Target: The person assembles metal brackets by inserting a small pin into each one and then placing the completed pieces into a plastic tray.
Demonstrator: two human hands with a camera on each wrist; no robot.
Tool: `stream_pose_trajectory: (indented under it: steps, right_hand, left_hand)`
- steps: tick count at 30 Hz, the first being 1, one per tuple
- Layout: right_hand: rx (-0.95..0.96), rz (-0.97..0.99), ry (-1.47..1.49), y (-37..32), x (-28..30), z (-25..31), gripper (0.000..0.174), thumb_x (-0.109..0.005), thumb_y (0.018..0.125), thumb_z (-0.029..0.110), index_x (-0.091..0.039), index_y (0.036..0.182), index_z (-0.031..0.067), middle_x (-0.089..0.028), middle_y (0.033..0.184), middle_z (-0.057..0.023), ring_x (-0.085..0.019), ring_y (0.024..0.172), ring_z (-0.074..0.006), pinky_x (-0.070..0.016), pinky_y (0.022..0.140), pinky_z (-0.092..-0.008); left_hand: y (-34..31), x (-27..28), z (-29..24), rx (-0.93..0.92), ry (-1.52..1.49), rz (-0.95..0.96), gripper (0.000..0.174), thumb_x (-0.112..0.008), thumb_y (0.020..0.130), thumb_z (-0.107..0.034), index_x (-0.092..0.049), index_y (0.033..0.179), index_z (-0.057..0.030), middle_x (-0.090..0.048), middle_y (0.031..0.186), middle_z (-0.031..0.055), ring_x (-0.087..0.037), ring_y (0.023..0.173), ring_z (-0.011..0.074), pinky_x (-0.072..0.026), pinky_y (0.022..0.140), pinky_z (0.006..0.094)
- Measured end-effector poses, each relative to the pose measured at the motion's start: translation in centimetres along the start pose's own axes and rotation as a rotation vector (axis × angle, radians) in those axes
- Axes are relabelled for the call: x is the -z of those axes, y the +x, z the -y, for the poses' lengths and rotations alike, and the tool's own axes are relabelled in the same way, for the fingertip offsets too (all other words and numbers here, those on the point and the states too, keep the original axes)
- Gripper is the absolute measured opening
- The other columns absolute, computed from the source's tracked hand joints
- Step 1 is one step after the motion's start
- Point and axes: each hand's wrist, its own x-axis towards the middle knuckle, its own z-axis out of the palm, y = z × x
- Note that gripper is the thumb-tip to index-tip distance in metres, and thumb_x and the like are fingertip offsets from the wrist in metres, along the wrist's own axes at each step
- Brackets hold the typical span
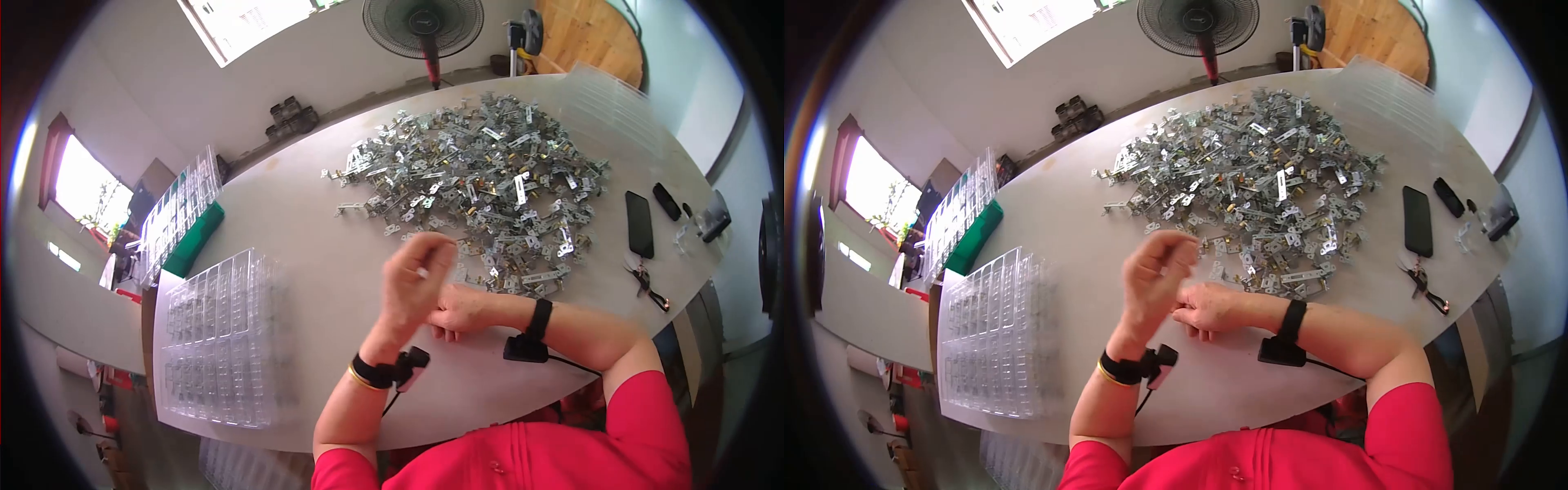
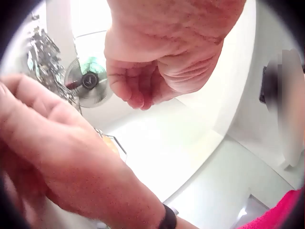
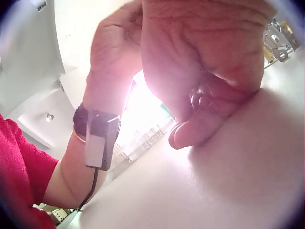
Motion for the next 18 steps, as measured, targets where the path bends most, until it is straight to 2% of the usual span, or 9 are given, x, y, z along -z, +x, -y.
stream_pose_trajectory:
  steps: [2,7,10,18]
  right_hand:
    - [0.024,-0.043,-0.037,-0.4,-0.4,0.1,0.022,-0.056,0.101,0.022,-0.062,0.110,0.0025,-0.070,0.080,-0.0081,-0.069,0.065,-0.0155,-0.0565,0.058,-0.0298]
    - [0.101,-0.107,-0.039,-0.6,-1.1,-0.6,0.021,-0.055,0.102,0.023,-0.060,0.106,0.0033,-0.068,0.079,-0.0065,-0.066,0.063,-0.0142,-0.0549,0.057,-0.0295]
    - [0.063,-0.115,0.028,-0.5,-1.4,-0.6,0.020,-0.055,0.102,0.023,-0.061,0.106,0.0041,-0.068,0.078,-0.0050,-0.064,0.063,-0.0130,-0.0533,0.058,-0.0298]
    - [0.010,-0.230,-0.077,-0.7,-1.7,0.5,0.021,-0.058,0.100,0.025,-0.064,0.103,0.0043,-0.069,0.076,-0.0034,-0.064,0.063,-0.0123,-0.0518,0.060,-0.0312]
  left_hand:
    - [0.5,1.9,1.1,0.065,-0.059,-0.136,0.010,-0.066,0.100,-0.011,-0.066,0.105,-0.0021,-0.063,0.083,-0.0024,-0.055,0.072,0.0027,-0.0455,0.062,0.0193]
    - [0.8,4.5,6.0,0.183,-0.085,-0.266,0.013,-0.064,0.101,-0.015,-0.066,0.099,-0.0018,-0.062,0.077,-0.0002,-0.055,0.063,0.0061,-0.0452,0.057,0.0218]
    - [0.9,5.0,7.6,0.235,-0.158,-0.300,0.015,-0.065,0.099,-0.017,-0.066,0.098,-0.0021,-0.062,0.077,0.0003,-0.055,0.063,0.0068,-0.0454,0.057,0.0221]
    - [0.7,5.0,9.4,0.342,-0.240,-0.279,0.014,-0.064,0.100,-0.016,-0.065,0.098,-0.0023,-0.061,0.075,-0.0001,-0.055,0.060,0.0065,-0.0451,0.054,0.0216]
